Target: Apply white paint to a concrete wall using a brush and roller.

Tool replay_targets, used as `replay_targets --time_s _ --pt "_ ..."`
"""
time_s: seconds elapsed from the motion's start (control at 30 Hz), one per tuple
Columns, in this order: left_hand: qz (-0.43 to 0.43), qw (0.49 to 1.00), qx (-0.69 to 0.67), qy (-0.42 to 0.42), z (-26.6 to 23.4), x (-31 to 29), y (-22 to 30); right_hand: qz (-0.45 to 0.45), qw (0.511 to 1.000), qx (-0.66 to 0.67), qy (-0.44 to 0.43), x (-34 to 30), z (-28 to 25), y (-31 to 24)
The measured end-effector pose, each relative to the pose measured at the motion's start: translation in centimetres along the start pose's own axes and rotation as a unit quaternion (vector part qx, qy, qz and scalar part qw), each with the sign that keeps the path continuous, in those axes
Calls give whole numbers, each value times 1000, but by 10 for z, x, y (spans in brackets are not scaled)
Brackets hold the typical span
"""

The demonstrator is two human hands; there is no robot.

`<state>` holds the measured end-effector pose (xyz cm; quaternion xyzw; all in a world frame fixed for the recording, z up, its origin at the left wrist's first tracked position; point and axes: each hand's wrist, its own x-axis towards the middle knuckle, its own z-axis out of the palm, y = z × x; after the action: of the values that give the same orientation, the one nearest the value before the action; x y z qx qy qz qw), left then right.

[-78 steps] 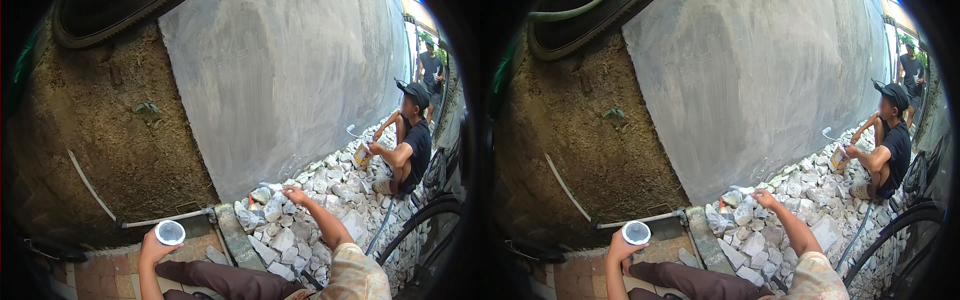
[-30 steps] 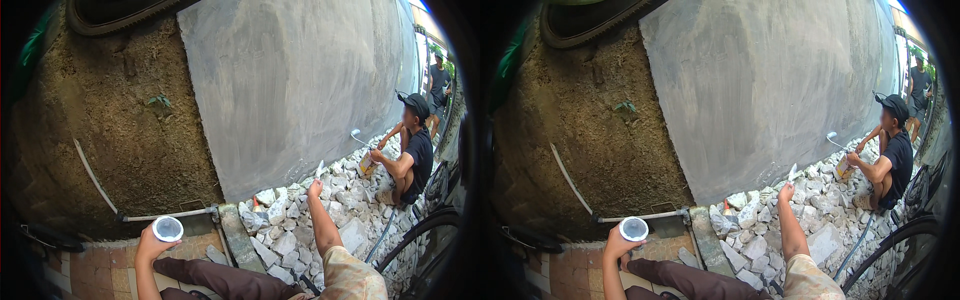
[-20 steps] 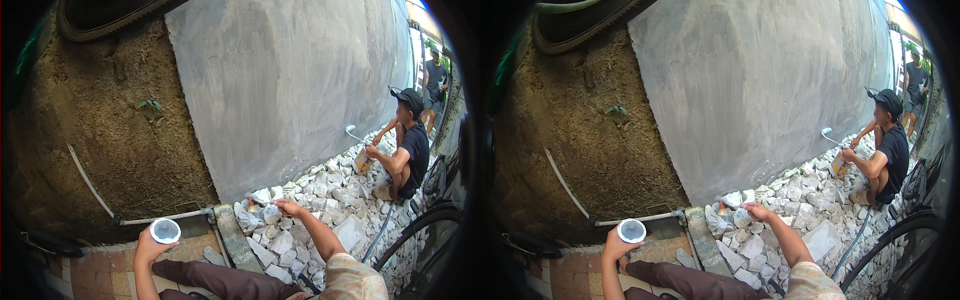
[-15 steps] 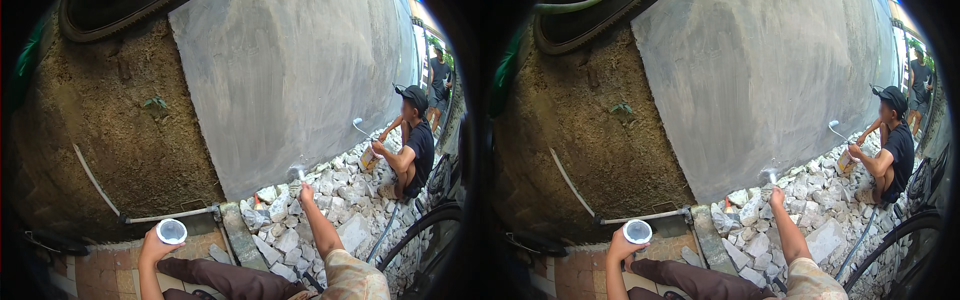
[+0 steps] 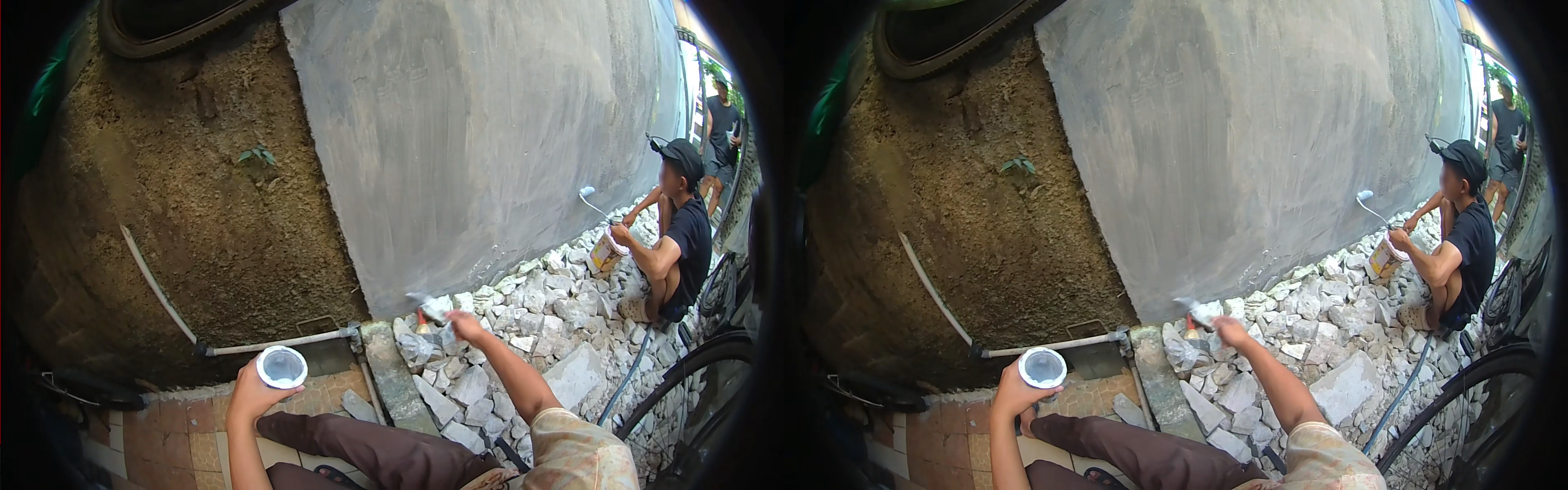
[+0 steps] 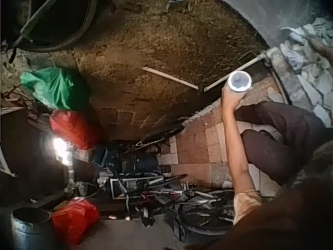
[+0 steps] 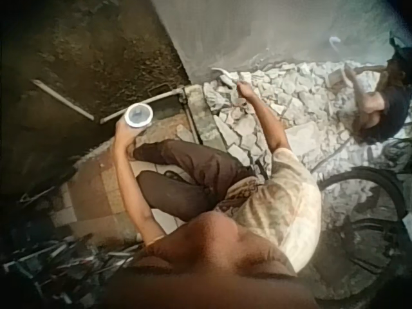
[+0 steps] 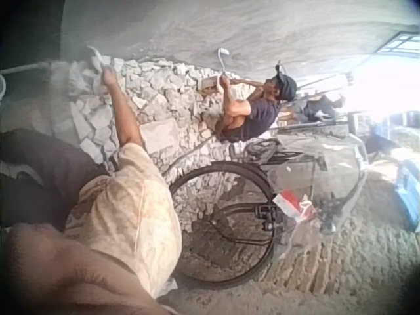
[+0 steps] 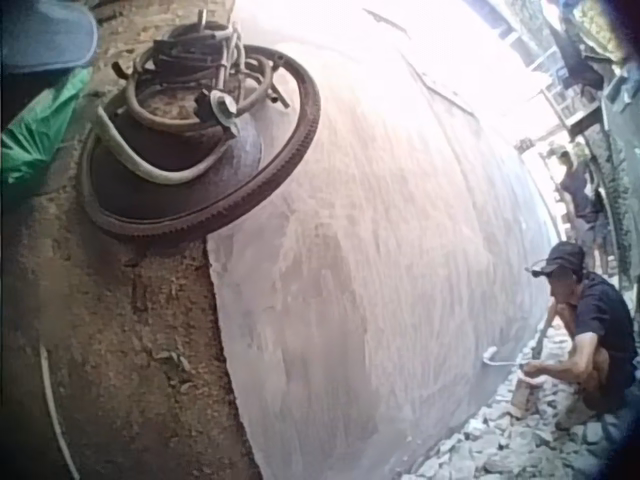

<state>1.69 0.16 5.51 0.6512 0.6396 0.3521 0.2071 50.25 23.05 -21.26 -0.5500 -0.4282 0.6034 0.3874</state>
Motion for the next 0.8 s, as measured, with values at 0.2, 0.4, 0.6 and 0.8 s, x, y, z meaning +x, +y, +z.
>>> replay_targets --time_s 0.2,0.4,0.6,0.8 --pt "12 1000 -5 4 -10 -6 -4 -36 881 309 357 35 -2 9" --pt "4 1000 -8 5 -8 -2 -5 -37 995 -32 87 1 61 11" --pt "6 1000 6 -18 -4 1 -5 -66 996 -37 38 -17 47 -8" --pt "3 1000 3 -5 -11 -2 -1 -163 834 386 359 20 -13 -19"
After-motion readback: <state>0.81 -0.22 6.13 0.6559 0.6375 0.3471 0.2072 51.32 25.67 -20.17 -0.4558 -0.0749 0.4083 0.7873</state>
